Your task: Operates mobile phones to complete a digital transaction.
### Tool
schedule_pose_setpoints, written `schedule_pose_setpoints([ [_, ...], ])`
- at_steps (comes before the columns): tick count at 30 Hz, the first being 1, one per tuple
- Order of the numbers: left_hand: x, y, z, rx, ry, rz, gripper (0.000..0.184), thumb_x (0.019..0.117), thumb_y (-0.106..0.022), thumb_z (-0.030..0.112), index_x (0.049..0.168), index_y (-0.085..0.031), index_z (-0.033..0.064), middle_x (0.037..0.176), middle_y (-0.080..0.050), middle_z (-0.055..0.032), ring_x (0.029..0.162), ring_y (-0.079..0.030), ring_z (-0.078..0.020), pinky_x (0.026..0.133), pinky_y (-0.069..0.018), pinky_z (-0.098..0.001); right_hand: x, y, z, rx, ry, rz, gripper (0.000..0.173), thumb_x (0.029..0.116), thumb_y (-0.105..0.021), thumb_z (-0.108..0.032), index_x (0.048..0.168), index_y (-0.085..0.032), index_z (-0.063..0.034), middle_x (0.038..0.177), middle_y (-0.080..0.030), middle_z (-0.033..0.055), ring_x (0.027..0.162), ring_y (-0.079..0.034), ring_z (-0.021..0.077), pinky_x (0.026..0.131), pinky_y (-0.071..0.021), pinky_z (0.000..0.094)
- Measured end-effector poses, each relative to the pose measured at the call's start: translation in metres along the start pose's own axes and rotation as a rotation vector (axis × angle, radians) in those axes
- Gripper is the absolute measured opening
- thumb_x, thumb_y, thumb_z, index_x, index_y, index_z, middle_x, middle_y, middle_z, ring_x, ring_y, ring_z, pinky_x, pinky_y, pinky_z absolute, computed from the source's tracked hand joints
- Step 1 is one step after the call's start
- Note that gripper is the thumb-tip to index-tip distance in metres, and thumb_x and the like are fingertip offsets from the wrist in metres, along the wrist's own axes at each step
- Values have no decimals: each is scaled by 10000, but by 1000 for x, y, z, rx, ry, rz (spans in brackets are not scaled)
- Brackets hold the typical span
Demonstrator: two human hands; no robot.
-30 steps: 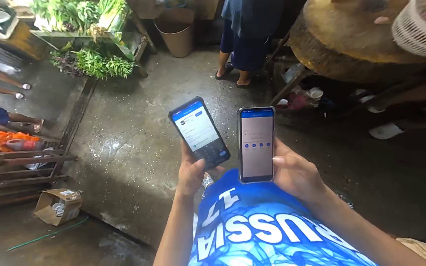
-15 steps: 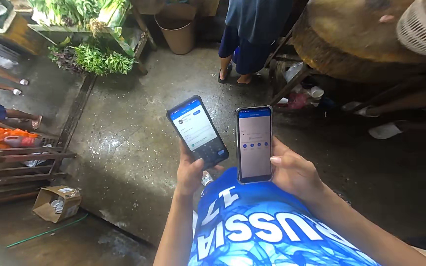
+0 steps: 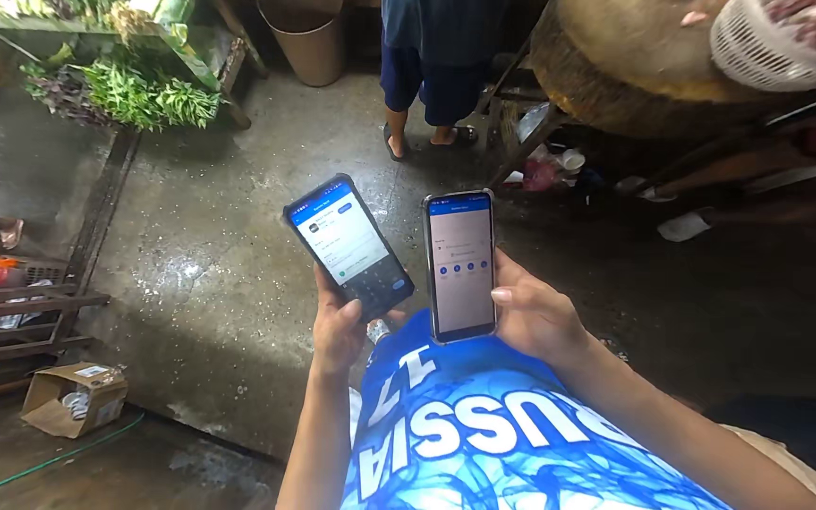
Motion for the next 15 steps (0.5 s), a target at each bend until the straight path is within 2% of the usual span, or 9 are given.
schedule_pose_setpoints([
  [7, 0, -3, 3, -5, -7, -16, 712, 937, -719, 343, 1530, -330, 417, 1423, -585, -112, 1189, -659, -344, 798, -637, -499, -1, -1, 0, 5, 7, -13, 611, 938, -626, -163, 1505, -402, -193, 1321, -631, 106, 1200, -640, 222, 1033, -535, 440],
  [11, 0, -5, 5, 42, -7, 13, 748, 907, -749, 391, 1521, -324, 435, 1394, -610, -85, 1153, -681, -319, 780, -643, -490, -2, -3, 2, 51, -17, -31, 621, 929, -650, -228, 1505, -420, -206, 1348, -617, 103, 1227, -621, 228, 1041, -525, 457],
  [13, -1, -6, 6, 42, -5, 13, 769, 906, -750, 399, 1531, -303, 432, 1395, -609, -80, 1156, -679, -314, 784, -643, -489, -3, -7, 4, 139, -41, -81, 646, 933, -665, -266, 1524, -411, -212, 1399, -589, 115, 1277, -590, 254, 1071, -501, 477],
  [15, -2, -6, 6, 32, -6, 13, 771, 904, -754, 391, 1530, -305, 417, 1390, -612, -88, 1153, -681, -317, 786, -643, -487, -6, -12, 7, 236, -90, -156, 689, 931, -675, -307, 1550, -382, -236, 1461, -536, 154, 1321, -552, 340, 1072, -487, 551],
])
Point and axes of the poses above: each hand's wrist, its own x-axis towards the middle knuckle, its own y-axis out of the back of the hand, z = x × y, the point moved 9 cm from there along x, towards the middle knuckle
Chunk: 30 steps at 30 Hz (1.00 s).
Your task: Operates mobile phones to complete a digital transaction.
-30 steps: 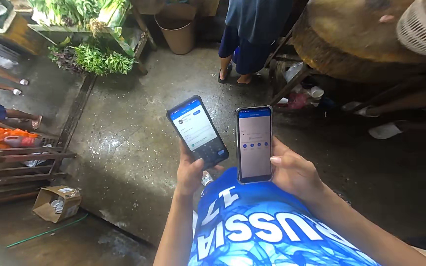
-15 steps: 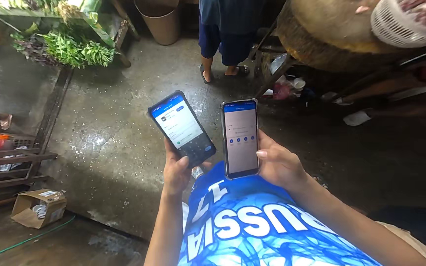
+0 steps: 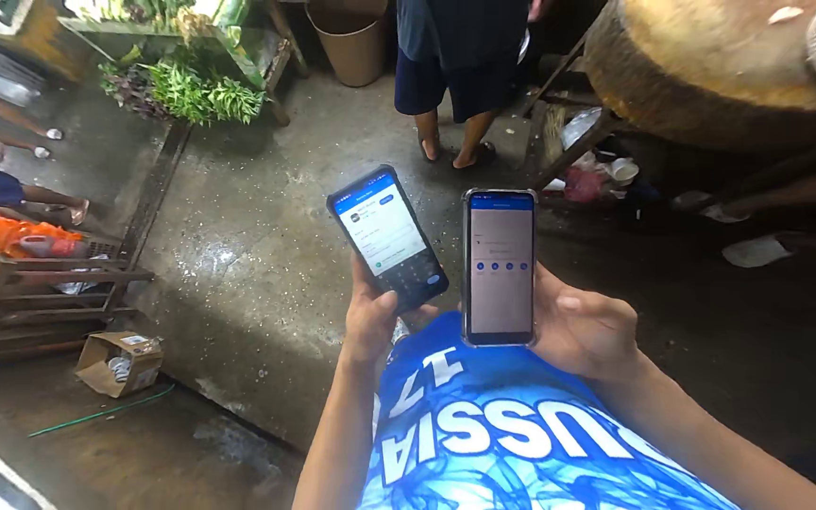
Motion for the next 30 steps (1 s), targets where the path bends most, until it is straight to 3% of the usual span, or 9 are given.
schedule_pose_setpoints([
  [2, -1, 0, 0, -11, 4, 3, 775, 900, -761, 384, 1531, -311, 414, 1387, -617, -90, 1152, -683, -315, 791, -642, -486, -2, -8, 4, 65, -45, -79, 720, 927, -668, -317, 1568, -344, -264, 1503, -483, 203, 1336, -514, 456, 1008, -502, 655],
  [4, -3, 0, 0, -12, 5, 0, 779, 902, -759, 378, 1534, -304, 403, 1391, -611, -95, 1155, -680, -318, 795, -642, -486, -5, -15, 4, 82, -63, -141, 738, 928, -667, -294, 1579, -318, -288, 1529, -457, 192, 1357, -489, 468, 987, -516, 663],
  [10, -6, 0, -3, -22, 10, -15, 775, 920, -743, 349, 1542, -283, 406, 1398, -603, -106, 1166, -673, -328, 811, -637, -491, -6, -19, 1, -90, -9, -184, 703, 948, -652, -234, 1560, -313, -297, 1495, -504, 137, 1275, -592, 359, 843, -630, 454],
  [21, -10, -2, -5, -12, 16, -16, 780, 917, -745, 340, 1543, -283, 387, 1398, -600, -109, 1173, -668, -335, 807, -636, -502, -13, -13, -3, -27, 33, -154, 711, 947, -651, -160, 1571, -329, -269, 1494, -509, 148, 1326, -553, 377, 959, -584, 533],
  [30, -17, 5, -4, 49, 4, 48, 810, 887, -773, 387, 1541, -295, 348, 1375, -620, -112, 1150, -682, -327, 777, -643, -502, -16, -9, 3, -51, 51, -94, 720, 943, -643, -157, 1571, -313, -279, 1479, -518, 148, 1312, -558, 386, 990, -549, 580],
])
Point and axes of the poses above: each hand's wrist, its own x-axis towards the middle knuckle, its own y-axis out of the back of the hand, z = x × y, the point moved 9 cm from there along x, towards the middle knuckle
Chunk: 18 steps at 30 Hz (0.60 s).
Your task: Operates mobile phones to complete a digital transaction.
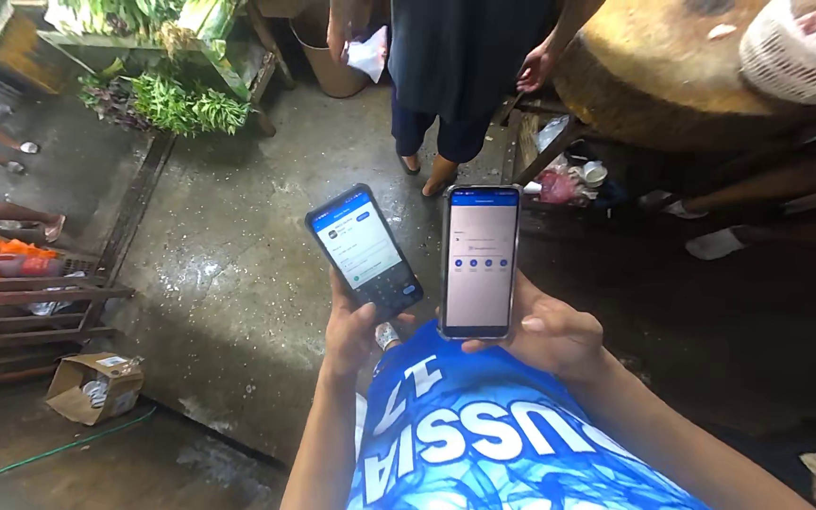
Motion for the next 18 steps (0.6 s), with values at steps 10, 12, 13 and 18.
schedule_pose_setpoints([
  [10, -2, -2, 1, -31, -6, -27, 802, 892, -771, 367, 1532, -288, 358, 1394, -603, -133, 1170, -668, -356, 769, -642, -509, -1, -4, 3, -24, -2, 3, 772, 921, -627, -87, 1574, -261, -274, 1483, -499, 162, 1318, -543, 408, 994, -536, 610],
  [12, -2, 0, 1, -29, -6, -28, 806, 890, -772, 370, 1530, -283, 357, 1399, -596, -141, 1175, -663, -368, 770, -640, -516, -1, -3, 4, -21, 5, 8, 782, 922, -633, -96, 1579, -249, -278, 1483, -495, 179, 1320, -535, 426, 1018, -510, 632],
  [13, -2, 0, 2, -31, -7, -29, 803, 888, -773, 366, 1529, -291, 362, 1407, -591, -142, 1182, -658, -372, 771, -639, -518, -1, -2, 3, -33, 7, 28, 768, 929, -646, -129, 1574, -258, -280, 1469, -512, 173, 1314, -545, 408, 1040, -499, 616],
  [18, 0, 2, 7, 14, -23, -37, 803, 896, -757, 402, 1539, -275, 392, 1424, -586, -117, 1194, -655, -354, 774, -641, -506, -3, 24, 1, -281, -26, 528, 630, 958, -597, -575, 1400, -493, -139, 1198, -700, 75, 1118, -683, 192, 982, -570, 407],
])
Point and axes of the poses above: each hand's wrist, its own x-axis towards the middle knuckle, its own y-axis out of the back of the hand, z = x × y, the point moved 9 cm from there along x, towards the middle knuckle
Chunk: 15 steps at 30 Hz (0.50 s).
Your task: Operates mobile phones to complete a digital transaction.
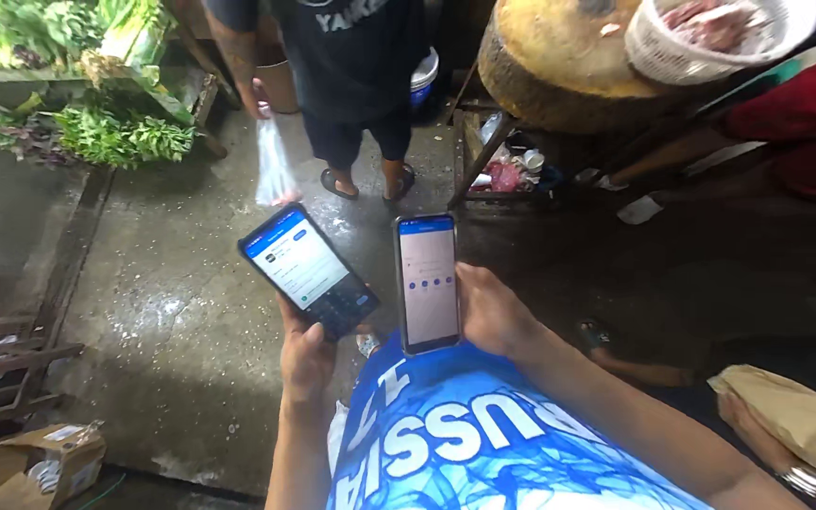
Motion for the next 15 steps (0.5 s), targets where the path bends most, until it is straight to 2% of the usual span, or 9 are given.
schedule_pose_setpoints([
  [2, 1, 0, 0, 0, -4, -15, 810, 903, -748, 399, 1548, -259, 407, 1433, -582, -114, 1203, -649, -361, 774, -639, -513, 0, 15, 5, -103, -49, 165, 504, 1046, -407, -469, 1322, -551, -73, 1125, -713, 96, 1044, -699, 186, 928, -590, 392],
  [3, 2, 0, 0, 1, -4, -24, 809, 909, -741, 397, 1552, -251, 421, 1437, -584, -106, 1208, -648, -358, 773, -641, -512, 0, 20, 6, -118, -74, 206, 475, 1060, -396, -430, 1313, -556, -62, 1113, -714, 109, 1029, -704, 194, 914, -595, 394],
  [5, 2, 0, 0, -3, -5, -23, 812, 909, -736, 395, 1554, -244, 428, 1431, -591, -92, 1200, -655, -347, 761, -644, -503, -2, 24, 8, -104, -102, 227, 416, 1049, -438, -371, 1317, -553, -74, 1100, -721, 116, 1013, -715, 201, 899, -604, 391],
  [7, 2, 0, 1, -29, -5, -31, 794, 921, -725, 394, 1555, -248, 410, 1439, -579, -116, 1198, -652, -367, 758, -643, -505, -3, 24, 8, -94, -99, 232, 374, 1046, -457, -342, 1294, -569, -85, 1071, -728, 114, 982, -723, 197, 876, -612, 381],
  [15, 5, 2, 4, -57, -5, -49, 781, 921, -722, 402, 1551, -259, 383, 1441, -567, -147, 1204, -642, -390, 762, -641, -506, 1, 22, 0, -141, -39, 236, 342, 1032, -496, -353, 1213, -621, -92, 1018, -737, 102, 933, -729, 177, 849, -616, 361],
])
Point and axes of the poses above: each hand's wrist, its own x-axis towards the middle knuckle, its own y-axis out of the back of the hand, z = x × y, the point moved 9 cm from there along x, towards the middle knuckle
